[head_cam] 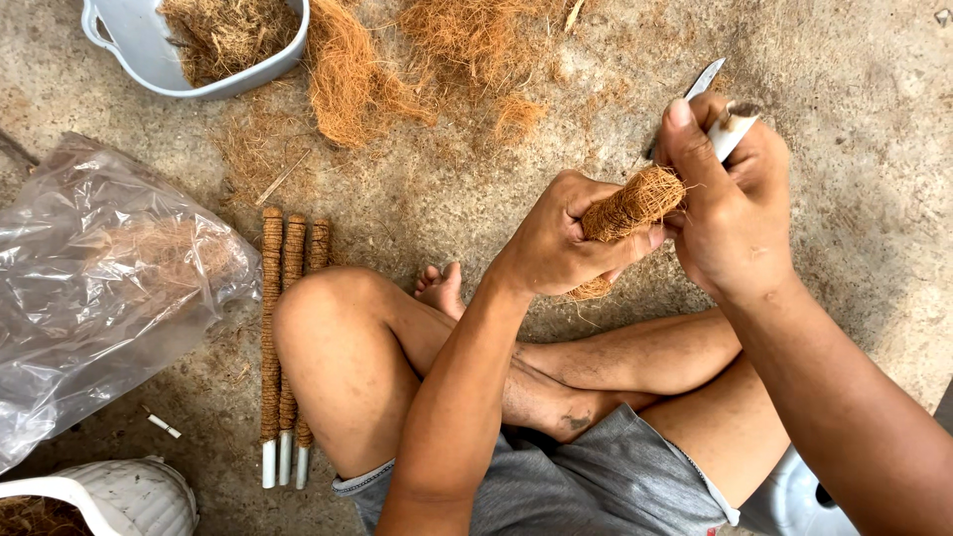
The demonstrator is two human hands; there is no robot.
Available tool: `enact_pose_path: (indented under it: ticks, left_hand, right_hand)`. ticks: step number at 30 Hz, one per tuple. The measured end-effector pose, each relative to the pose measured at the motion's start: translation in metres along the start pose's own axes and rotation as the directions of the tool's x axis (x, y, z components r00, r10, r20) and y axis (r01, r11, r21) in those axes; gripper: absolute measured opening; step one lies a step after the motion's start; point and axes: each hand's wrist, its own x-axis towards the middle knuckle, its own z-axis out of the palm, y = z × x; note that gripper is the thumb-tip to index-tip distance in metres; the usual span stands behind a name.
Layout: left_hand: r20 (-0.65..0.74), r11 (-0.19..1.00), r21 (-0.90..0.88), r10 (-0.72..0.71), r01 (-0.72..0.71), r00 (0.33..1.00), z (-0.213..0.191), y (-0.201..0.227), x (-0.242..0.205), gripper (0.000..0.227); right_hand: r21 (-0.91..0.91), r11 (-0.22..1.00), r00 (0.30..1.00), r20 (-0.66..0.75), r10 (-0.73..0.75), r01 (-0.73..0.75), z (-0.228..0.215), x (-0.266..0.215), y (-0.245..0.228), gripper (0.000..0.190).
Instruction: The person sits on the floor and wraps coconut coir around a white PVC pipe handle. They use their hands to twist and secure the fibers, occasionally picking up more coir from a nearby pile. Other workers are visible in the background performing similar tasks.
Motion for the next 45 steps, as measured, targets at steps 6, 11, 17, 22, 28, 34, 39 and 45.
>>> enact_pose_path:
  ticks: [6,11,17,22,28,34,39,45]
  left_hand:
    - [0.026,0.990,-0.142,0.011,-0.007,1.000,-0.007,0.006,-0.002,0.019]
    - [0.031,0.992,-0.127,-0.014,0.018,0.999,-0.011,0.010,-0.003,0.013]
    - [0.017,0.984,-0.180,0.019,-0.015,1.000,-0.010,0.004,-0.003,0.019]
    - [0.017,0.988,-0.151,0.010,-0.007,1.000,-0.014,0.005,-0.005,0.023]
    - [-0.005,0.991,-0.131,-0.032,0.031,0.999,-0.012,0.012,-0.005,0.021]
    - [-0.010,0.990,-0.139,-0.037,0.035,0.999,-0.015,0.014,-0.007,0.031]
    - [-0.024,0.980,-0.196,-0.035,0.029,0.999,-0.019,0.007,-0.011,0.029]
    - [-0.024,0.983,-0.183,-0.018,0.013,1.000,-0.019,-0.005,-0.013,0.031]
  right_hand:
    - [0.297,0.933,0.977,0.119,0.177,-0.205,-0.007,0.007,0.009,0.032]
    - [0.493,0.826,0.922,0.377,0.081,-0.274,-0.014,0.014,0.020,0.041]
    - [0.514,0.805,0.905,0.420,0.065,-0.296,-0.018,0.016,0.020,0.038]
    - [0.375,0.860,0.887,0.428,0.171,-0.347,-0.020,0.012,0.005,0.033]
    - [0.186,0.897,0.908,0.217,0.360,-0.400,-0.007,0.012,-0.009,0.016]
    - [0.236,0.896,0.900,0.323,0.292,-0.376,-0.010,0.009,-0.015,0.024]
    - [0.466,0.773,0.884,0.391,0.256,-0.430,-0.025,0.004,-0.008,0.039]
    - [0.518,0.766,0.909,0.359,0.210,-0.381,-0.035,-0.001,0.008,0.041]
